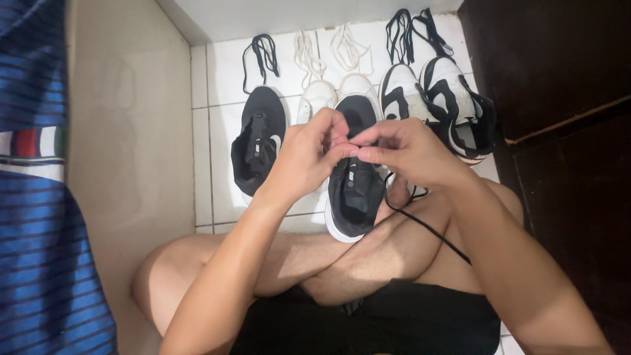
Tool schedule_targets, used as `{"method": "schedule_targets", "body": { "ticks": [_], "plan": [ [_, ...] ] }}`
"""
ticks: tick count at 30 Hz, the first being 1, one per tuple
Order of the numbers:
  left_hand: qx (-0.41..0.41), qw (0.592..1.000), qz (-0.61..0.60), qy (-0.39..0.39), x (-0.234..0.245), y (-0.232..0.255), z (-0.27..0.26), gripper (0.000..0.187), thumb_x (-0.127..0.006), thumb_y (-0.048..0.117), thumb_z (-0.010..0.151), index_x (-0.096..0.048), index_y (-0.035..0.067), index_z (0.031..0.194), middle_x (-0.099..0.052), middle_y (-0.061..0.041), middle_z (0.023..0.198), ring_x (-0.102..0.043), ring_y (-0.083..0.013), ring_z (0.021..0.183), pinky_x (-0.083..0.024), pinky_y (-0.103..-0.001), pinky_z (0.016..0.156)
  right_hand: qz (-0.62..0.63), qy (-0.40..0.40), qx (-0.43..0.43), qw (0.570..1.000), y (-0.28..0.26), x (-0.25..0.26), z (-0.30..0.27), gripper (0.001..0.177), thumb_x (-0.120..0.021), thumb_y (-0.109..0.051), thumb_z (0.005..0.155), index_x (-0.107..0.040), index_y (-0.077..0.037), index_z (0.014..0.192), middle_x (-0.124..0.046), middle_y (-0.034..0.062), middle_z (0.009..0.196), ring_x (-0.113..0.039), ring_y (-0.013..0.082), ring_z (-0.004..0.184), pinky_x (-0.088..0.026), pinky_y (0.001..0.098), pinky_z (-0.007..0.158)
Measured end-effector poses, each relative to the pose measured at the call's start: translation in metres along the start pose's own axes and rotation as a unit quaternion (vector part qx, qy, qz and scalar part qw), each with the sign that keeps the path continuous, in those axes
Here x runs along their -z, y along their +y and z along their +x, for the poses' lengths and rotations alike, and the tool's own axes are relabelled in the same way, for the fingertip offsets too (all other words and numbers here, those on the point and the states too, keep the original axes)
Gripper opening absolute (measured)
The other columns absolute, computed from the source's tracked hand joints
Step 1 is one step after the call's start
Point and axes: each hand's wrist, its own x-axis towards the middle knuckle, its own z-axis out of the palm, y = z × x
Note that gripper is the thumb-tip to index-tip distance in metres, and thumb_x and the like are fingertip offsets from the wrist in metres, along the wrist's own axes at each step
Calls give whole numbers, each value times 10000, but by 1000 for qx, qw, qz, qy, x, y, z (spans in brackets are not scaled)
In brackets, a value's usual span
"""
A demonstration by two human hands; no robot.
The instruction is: The person sits on the floor and laces a black sneaker by threading the laces through the eyelets and tying them. The task is performed by hand without tools.
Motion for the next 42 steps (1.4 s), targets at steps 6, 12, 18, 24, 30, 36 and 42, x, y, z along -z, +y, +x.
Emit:
{"method": "schedule_targets", "body": {
  "ticks": [6,12,18,24,30,36,42],
  "plan": [
    [44,983,-179,11,-12,-39,3,304,-853,117,862,-620,14,1027,-694,-73,844,-602,-103,732,-507,-274,669,-20,10,107,994,35,8,16,157,-768,-200,899,-791,-68,981,-645,7,792,-526,60,676,-424,252,568],
    [83,981,155,84,-34,-50,-1,492,-919,293,630,-633,-23,874,-673,-155,742,-653,-282,665,-534,-391,611,-336,224,248,880,75,-26,31,100,-802,-239,853,-775,-158,905,-646,47,982,-547,313,959,-453,430,847],
    [235,966,82,65,-44,-65,-3,319,-766,195,722,-763,-27,952,-757,-159,805,-746,-249,721,-586,-358,723,-287,276,138,907,93,-56,35,86,-812,-265,850,-826,-223,924,-502,84,1164,-414,364,1110,-382,518,969],
    [211,973,-50,82,-42,-85,-13,264,-698,103,784,-768,-47,990,-751,-86,765,-675,-116,673,-554,-281,641,-172,295,40,939,90,-72,37,138,-794,-318,860,-815,-215,949,-480,62,1219,-422,340,1133,-405,476,980],
    [227,966,-105,68,-41,-98,-20,238,-676,73,824,-772,-52,1002,-714,-48,765,-605,-81,666,-508,-261,608,-216,309,63,924,78,-80,31,158,-816,-329,866,-827,-181,920,-486,47,1227,-407,336,1190,-377,490,1006],
    [191,969,-140,75,-43,-99,-22,270,-685,88,832,-755,-60,1047,-740,-39,827,-647,-69,738,-540,-238,692,-183,304,9,935,70,-88,28,166,-778,-343,870,-797,-183,907,-486,-2,1218,-406,299,1232,-439,478,915],
    [279,936,-203,72,-46,-96,-17,216,-708,204,971,-710,-11,956,-636,-28,718,-538,-79,621,-424,-250,549,-233,295,119,919,78,-79,37,142,-820,-304,871,-824,-182,944,-556,3,1202,-442,325,1176,-411,484,1011]
  ]
}}
